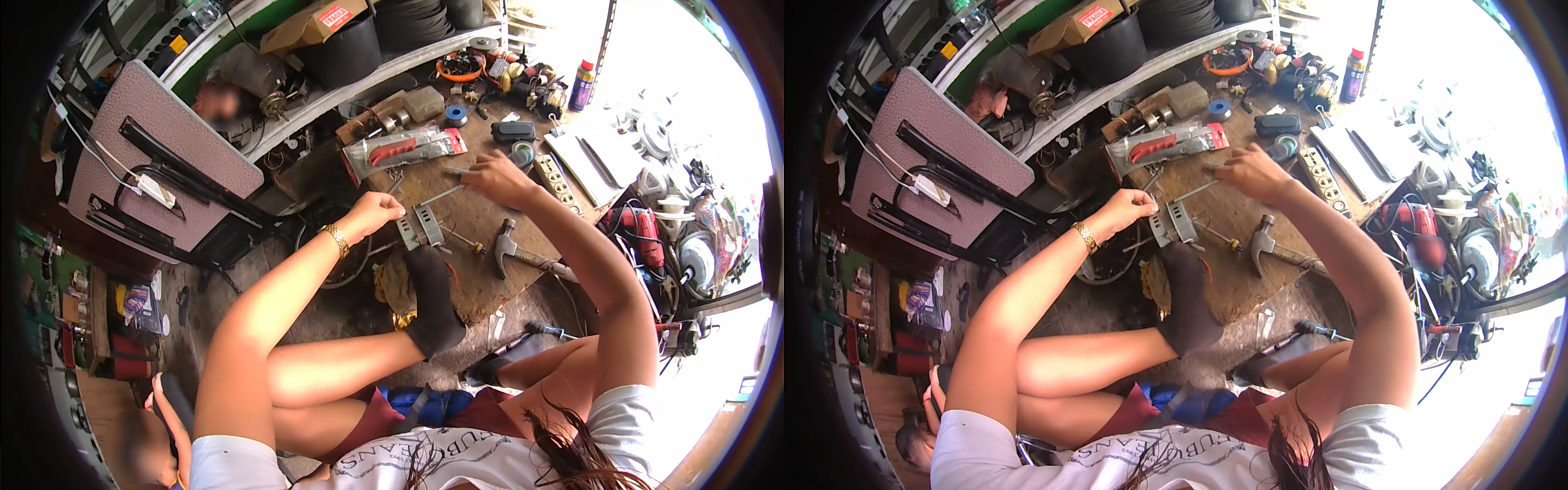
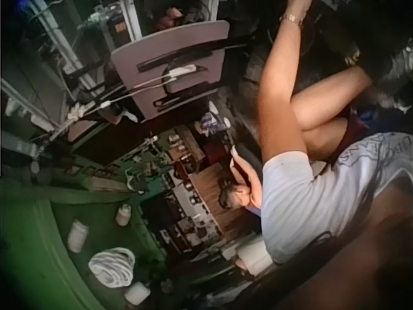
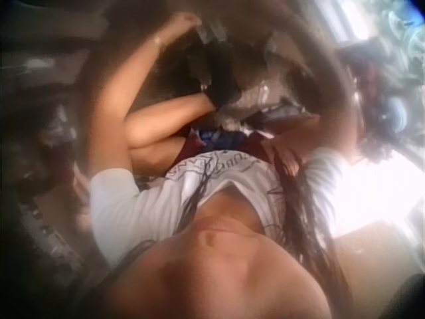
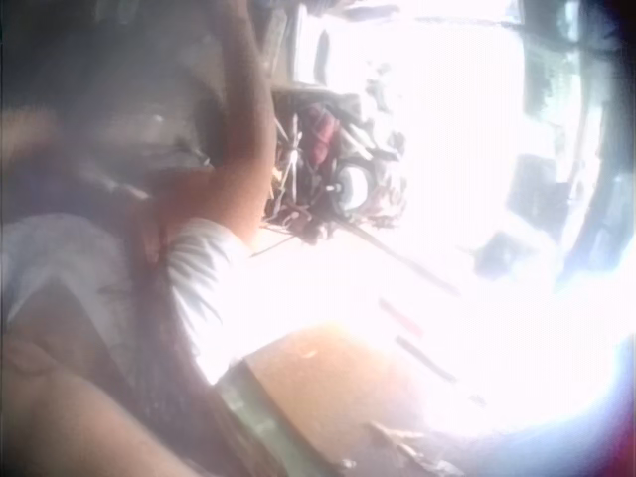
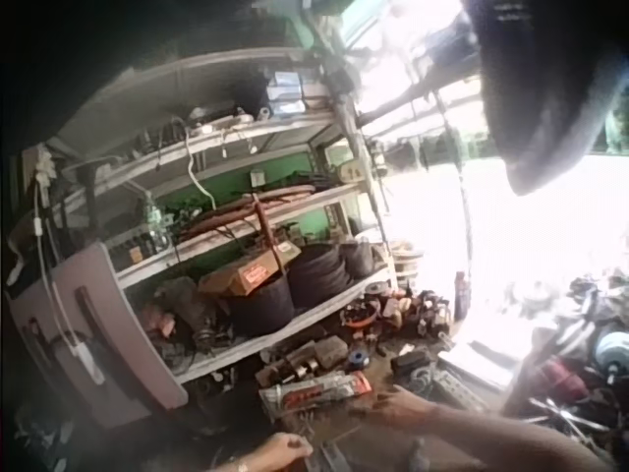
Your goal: The person uses a screwdriver, hammer, and pliers to disassemble and manipulate an electrical motor component on a workbench.
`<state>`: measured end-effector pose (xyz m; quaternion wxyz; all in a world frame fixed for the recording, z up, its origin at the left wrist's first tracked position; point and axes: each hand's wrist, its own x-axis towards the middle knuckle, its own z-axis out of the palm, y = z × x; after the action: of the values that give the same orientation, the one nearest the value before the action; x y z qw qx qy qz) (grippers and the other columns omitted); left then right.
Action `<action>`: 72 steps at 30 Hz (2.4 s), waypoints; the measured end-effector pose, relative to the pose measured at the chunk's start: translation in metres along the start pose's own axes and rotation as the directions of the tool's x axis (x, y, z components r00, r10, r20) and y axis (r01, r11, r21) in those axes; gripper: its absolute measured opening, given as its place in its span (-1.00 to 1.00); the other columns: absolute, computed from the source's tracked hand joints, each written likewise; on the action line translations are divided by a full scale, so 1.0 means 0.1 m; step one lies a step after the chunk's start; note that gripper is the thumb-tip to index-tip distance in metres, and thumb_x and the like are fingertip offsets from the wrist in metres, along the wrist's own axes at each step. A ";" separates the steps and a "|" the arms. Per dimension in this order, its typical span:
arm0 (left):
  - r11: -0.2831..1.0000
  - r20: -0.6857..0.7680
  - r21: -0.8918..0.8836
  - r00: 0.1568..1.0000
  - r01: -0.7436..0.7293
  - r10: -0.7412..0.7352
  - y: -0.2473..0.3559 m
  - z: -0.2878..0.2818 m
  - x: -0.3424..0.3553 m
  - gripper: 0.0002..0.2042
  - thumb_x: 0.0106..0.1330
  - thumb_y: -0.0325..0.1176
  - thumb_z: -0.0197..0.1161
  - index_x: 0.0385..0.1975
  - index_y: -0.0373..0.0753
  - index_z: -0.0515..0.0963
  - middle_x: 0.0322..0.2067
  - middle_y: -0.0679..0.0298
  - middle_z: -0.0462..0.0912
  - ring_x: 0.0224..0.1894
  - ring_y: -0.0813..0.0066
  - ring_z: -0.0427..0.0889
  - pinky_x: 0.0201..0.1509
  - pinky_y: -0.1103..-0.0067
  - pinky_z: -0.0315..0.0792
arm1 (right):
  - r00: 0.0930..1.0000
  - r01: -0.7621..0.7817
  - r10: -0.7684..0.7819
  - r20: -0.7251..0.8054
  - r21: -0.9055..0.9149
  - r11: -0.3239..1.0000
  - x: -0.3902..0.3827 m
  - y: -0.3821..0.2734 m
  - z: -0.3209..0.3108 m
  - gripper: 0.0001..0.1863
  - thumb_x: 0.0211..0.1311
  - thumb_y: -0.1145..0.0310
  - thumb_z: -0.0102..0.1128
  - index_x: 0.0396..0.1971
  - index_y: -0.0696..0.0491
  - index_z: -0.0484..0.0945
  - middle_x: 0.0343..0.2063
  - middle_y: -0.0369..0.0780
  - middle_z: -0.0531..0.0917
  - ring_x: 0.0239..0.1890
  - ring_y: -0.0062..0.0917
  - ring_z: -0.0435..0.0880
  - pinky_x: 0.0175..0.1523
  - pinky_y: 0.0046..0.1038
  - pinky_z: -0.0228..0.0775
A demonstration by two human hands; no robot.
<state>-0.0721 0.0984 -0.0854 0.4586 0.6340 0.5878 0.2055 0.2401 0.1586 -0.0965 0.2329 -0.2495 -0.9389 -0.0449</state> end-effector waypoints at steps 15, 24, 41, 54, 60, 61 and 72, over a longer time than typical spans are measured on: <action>0.992 -0.019 0.007 0.992 0.125 -0.125 0.05 -0.40 -0.45 -0.63 0.21 -0.52 0.20 0.05 -0.13 0.52 -0.46 0.43 0.43 -0.59 0.68 0.28 -0.54 0.64 0.25 | 0.647 -0.729 0.712 0.273 -0.055 0.683 0.75 -1.82 -0.05 -0.12 -0.23 -0.41 0.36 -0.14 0.14 0.58 -0.24 -0.12 0.68 -0.18 -0.32 0.72 -0.13 -0.33 0.57; 0.983 -0.099 -0.058 0.979 0.174 -0.180 -0.04 -0.70 -0.61 -0.67 0.24 -0.50 0.17 0.01 -0.07 0.54 -0.63 0.50 0.29 -0.73 0.74 0.10 -0.72 0.68 0.02 | 0.620 -0.607 0.619 0.482 -0.205 0.768 0.89 -1.45 -0.23 -0.35 -0.30 -0.10 0.46 -0.21 0.04 0.65 -0.30 -0.19 0.73 -0.21 -0.31 0.74 -0.16 -0.36 0.58; 0.980 -0.193 -0.026 0.961 0.196 -0.197 -0.24 -1.19 -0.79 -0.62 0.19 -0.48 0.24 0.05 -0.15 0.53 -0.65 0.41 0.45 -0.76 0.67 0.23 -0.68 0.60 0.13 | 0.784 0.531 -0.392 0.482 -0.194 0.825 0.95 -0.76 -0.49 -0.57 0.10 0.45 0.10 0.00 -0.16 0.30 -0.10 -0.38 0.49 -0.32 -0.43 0.70 -0.38 -0.38 0.56; 0.977 -0.201 0.078 0.963 0.196 -0.177 -0.19 -0.96 -0.77 -0.61 0.16 -0.45 0.31 0.04 -0.17 0.56 -0.04 0.08 0.61 0.02 0.33 0.56 0.10 0.47 0.41 | 0.779 0.626 -0.582 0.235 -0.245 0.740 1.07 -0.92 -0.02 -0.55 0.07 0.42 0.13 0.00 -0.31 0.41 -0.11 -0.33 0.49 -0.31 -0.38 0.69 -0.42 -0.40 0.55; 0.979 -0.171 0.081 0.970 0.189 -0.173 -0.06 -0.92 -0.88 -0.62 0.16 -0.42 0.30 0.03 -0.18 0.57 -0.03 0.09 0.61 0.04 0.32 0.55 0.12 0.48 0.40 | 0.953 0.236 -0.183 0.243 -0.211 0.949 0.94 -0.85 -0.02 -0.49 0.04 0.46 0.17 0.04 -0.30 0.47 -0.04 -0.32 0.53 -0.25 -0.37 0.69 -0.29 -0.37 0.57; 0.981 -0.173 0.088 0.972 0.175 -0.158 -0.09 -0.95 -0.91 -0.62 0.16 -0.42 0.30 0.03 -0.18 0.57 -0.03 0.10 0.61 0.03 0.33 0.56 0.11 0.48 0.40 | 0.965 0.159 -0.115 0.234 -0.175 0.972 0.89 -0.83 -0.03 -0.50 0.02 0.47 0.18 0.01 -0.27 0.49 -0.02 -0.36 0.54 -0.23 -0.37 0.68 -0.25 -0.37 0.57; 0.991 -0.326 0.115 0.940 -0.066 0.101 0.11 -0.93 -0.95 -0.63 0.25 -0.34 0.27 0.08 -0.15 0.53 -0.28 0.36 0.53 -0.45 0.72 0.37 -0.44 0.67 0.29 | 0.620 -0.597 0.682 0.388 0.798 0.088 0.49 -0.91 -0.63 -0.50 0.27 0.15 0.19 0.11 0.10 0.34 -0.29 -0.16 0.56 -0.32 -0.46 0.55 -0.23 -0.36 0.42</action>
<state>-0.1622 0.0428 -0.0040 0.3112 0.6376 0.6387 0.2976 0.1838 0.0886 -0.0149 0.3587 -0.4691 -0.5967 0.5433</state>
